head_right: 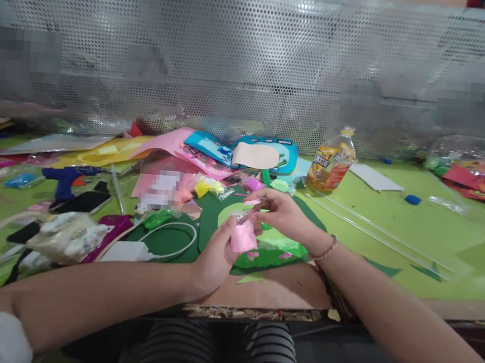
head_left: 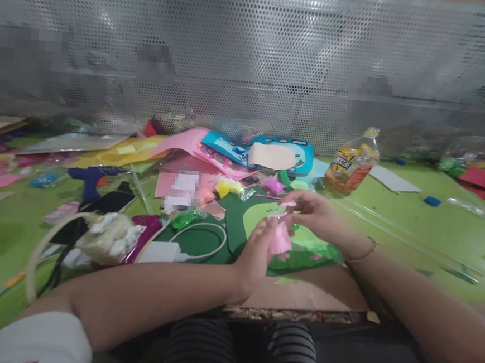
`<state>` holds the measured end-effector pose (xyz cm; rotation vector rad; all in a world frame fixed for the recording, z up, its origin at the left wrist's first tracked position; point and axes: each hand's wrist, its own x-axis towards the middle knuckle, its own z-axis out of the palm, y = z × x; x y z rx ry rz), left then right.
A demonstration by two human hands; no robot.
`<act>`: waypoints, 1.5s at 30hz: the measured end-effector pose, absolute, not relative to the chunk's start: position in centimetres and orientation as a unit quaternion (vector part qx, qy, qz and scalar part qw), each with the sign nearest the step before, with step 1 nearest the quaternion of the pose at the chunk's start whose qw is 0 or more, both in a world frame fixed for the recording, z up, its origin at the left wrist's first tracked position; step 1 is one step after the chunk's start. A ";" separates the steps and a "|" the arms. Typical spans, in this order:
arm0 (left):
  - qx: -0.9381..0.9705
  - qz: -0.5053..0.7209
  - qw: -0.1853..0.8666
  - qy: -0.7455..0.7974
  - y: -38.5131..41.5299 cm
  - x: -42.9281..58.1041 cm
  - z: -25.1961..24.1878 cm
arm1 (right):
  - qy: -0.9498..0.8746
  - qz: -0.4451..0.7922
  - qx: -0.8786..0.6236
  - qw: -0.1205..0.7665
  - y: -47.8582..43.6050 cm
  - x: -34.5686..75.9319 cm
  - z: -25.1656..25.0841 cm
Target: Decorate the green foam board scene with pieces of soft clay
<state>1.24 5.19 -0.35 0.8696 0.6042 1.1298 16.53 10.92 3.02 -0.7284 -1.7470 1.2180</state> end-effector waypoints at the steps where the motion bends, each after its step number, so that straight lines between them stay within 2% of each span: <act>1: 0.377 0.506 0.727 0.269 5.2 1.3 -0.4 | -0.708 0.487 -0.290 0.422 10.6 16.4 3.1; 12: 0.334 0.533 0.720 0.295 5.1 1.5 -0.7 | -0.820 0.253 -0.248 0.449 9.9 16.2 2.7; 19: 0.332 0.550 0.696 0.320 4.9 1.6 -0.8 | -0.848 0.161 -0.231 0.449 9.6 16.3 3.1; 27: 0.341 0.556 0.687 0.321 5.0 1.7 -0.9 | -0.844 0.175 -0.236 0.448 9.0 16.5 3.7; 39: 0.447 0.521 0.639 0.347 4.3 1.1 -0.3 | -0.874 0.215 -0.251 0.357 8.9 16.8 4.6; 45: 0.473 0.506 0.642 0.331 4.3 1.1 -0.6 | -0.921 0.132 -0.212 0.300 8.8 17.0 4.7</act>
